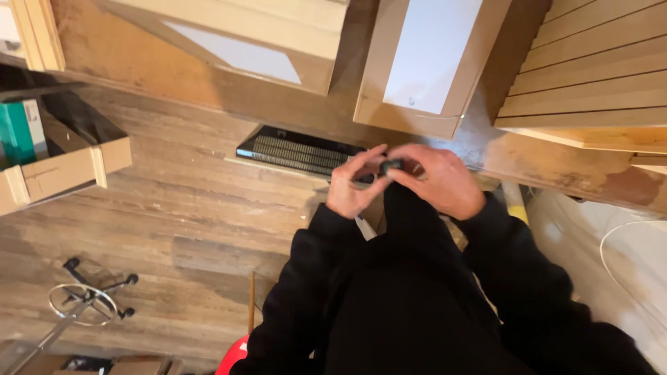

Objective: The person is moving and organizing various stacks of framed artwork on a workbench.

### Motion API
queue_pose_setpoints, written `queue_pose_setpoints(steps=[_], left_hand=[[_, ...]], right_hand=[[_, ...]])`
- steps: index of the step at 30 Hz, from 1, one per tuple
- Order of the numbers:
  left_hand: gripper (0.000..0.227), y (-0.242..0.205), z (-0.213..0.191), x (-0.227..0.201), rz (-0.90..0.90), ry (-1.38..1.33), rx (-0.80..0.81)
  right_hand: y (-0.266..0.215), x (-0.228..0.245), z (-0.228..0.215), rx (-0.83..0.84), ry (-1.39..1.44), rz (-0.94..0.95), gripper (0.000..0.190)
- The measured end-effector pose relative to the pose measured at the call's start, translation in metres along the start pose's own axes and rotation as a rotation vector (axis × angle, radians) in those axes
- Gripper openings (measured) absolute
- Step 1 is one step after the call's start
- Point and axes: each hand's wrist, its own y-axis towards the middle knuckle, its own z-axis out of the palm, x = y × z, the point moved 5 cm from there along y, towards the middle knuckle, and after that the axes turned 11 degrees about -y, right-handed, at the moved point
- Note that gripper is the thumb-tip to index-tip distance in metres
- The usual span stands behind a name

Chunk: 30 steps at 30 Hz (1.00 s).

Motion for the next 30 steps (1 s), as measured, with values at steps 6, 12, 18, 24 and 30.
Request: queue_pose_setpoints(steps=[6,12,18,24,30], left_hand=[[0.036,0.044,-0.035,0.032,0.209,0.373,-0.241],[0.035,0.068,-0.040,0.073,0.267,0.383,-0.337],[0.034,0.050,-0.012,0.015,0.161,0.238,-0.335],[0.026,0.047,0.045,-0.074,0.275,0.011,-0.195],[0.026,0.100,0.094,-0.159,0.476,-0.086,-0.159]], right_hand=[[0.002,-0.129,0.031,-0.524,0.074,0.204,0.073],[0.007,-0.189,0.058,-0.615,0.411,0.332,0.094],[-0.024,-0.129,0.011,-0.603,0.459,0.360,0.091],[-0.054,-0.065,-0.057,-0.749,0.459,0.252,0.074],[-0.038,-0.032,-0.129,-0.958,0.374,0.080,0.056]])
